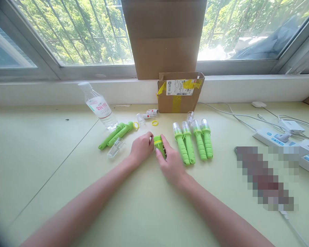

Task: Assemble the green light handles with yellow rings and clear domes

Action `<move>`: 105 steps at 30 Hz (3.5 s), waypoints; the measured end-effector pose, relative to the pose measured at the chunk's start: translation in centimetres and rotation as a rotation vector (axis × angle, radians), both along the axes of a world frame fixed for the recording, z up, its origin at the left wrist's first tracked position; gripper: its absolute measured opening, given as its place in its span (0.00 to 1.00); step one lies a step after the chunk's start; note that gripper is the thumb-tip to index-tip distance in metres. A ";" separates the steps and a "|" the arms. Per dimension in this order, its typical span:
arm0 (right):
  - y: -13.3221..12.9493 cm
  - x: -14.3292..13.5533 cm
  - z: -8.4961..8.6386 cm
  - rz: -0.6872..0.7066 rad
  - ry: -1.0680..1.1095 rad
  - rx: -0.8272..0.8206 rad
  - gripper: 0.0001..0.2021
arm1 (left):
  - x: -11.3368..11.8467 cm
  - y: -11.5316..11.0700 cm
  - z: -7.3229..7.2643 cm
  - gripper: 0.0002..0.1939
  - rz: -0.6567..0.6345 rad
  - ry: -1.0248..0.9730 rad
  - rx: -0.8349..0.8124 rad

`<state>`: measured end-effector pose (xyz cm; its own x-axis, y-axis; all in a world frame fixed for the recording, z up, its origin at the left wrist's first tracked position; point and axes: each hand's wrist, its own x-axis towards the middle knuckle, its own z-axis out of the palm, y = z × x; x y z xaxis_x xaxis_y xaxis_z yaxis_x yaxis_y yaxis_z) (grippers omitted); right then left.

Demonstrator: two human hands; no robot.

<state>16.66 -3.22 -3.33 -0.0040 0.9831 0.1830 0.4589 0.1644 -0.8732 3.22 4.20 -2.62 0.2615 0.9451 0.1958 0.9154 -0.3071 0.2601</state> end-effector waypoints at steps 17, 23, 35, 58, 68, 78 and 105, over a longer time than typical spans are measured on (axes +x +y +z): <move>0.0 0.0 -0.3 0.023 0.033 0.022 0.29 | 2.2 6.7 -0.1 0.16 0.041 0.170 0.378; 0.1 0.0 -0.2 0.017 0.018 0.031 0.29 | 2.3 7.8 -0.8 0.24 0.108 0.174 0.349; 0.1 -0.1 -0.1 0.015 -0.012 0.035 0.29 | 2.1 7.9 -0.9 0.25 0.114 0.164 0.329; 0.1 -0.1 -0.2 0.005 -0.002 0.004 0.29 | 1.7 5.8 -1.0 0.17 -0.023 -0.009 0.449; 0.8 0.2 -0.7 -0.019 0.282 -0.076 0.30 | 2.5 4.3 1.2 0.18 -0.132 -1.182 -0.161; 0.5 0.1 -0.5 -0.011 0.344 -0.067 0.29 | 1.0 5.0 1.0 0.21 -0.268 -1.432 -0.643; 0.0 -0.3 1.3 -0.015 0.555 -0.040 0.16 | 1.3 4.9 1.2 0.17 0.039 -1.048 -0.040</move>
<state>16.39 -3.21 -2.08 0.0965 0.9885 0.1166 -0.0698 0.1236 -0.9899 4.56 9.14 -1.44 -0.0514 0.9601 0.2749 0.2349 -0.2560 0.9377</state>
